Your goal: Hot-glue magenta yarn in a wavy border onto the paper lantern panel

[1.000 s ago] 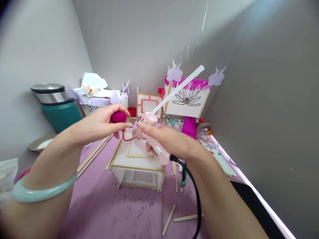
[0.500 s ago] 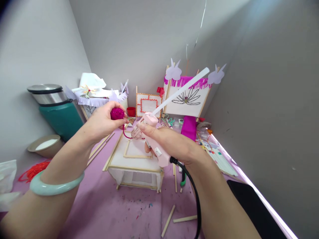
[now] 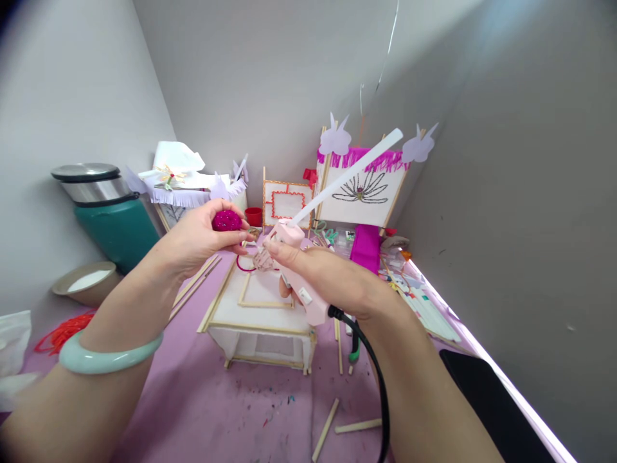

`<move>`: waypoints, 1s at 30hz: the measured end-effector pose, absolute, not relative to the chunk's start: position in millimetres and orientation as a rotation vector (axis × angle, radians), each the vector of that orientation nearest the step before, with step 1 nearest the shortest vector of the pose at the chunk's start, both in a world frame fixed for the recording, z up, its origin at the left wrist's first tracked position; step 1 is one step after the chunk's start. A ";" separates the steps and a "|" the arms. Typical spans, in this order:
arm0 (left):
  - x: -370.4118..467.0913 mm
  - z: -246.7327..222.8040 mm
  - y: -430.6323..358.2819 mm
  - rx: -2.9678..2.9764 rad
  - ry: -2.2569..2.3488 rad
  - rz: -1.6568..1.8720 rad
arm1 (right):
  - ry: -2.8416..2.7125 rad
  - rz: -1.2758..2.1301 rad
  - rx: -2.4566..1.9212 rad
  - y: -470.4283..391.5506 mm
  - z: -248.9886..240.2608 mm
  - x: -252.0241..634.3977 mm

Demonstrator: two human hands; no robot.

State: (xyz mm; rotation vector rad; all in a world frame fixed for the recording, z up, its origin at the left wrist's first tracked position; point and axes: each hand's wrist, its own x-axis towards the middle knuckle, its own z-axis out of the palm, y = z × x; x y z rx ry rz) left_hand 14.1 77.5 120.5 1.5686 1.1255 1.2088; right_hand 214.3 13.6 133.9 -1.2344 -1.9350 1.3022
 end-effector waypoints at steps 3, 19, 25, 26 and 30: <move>15.3 119.0 78.0 1.571 1.083 1.204 | -1.841 1.399 -1.252 13.7 133.3 214.3; 24.2 115.5 76.4 1.653 1.026 1.173 | -1.948 1.352 -1.298 12.0 138.1 216.0; 26.2 112.2 78.3 1.633 1.012 1.166 | -2.011 1.251 -1.452 10.0 146.7 214.0; 26.0 111.7 78.9 1.631 0.999 1.167 | -2.019 1.241 -1.443 10.1 146.5 214.1; 25.4 109.7 81.6 1.608 0.952 1.178 | -2.026 1.225 -1.380 11.1 142.8 215.5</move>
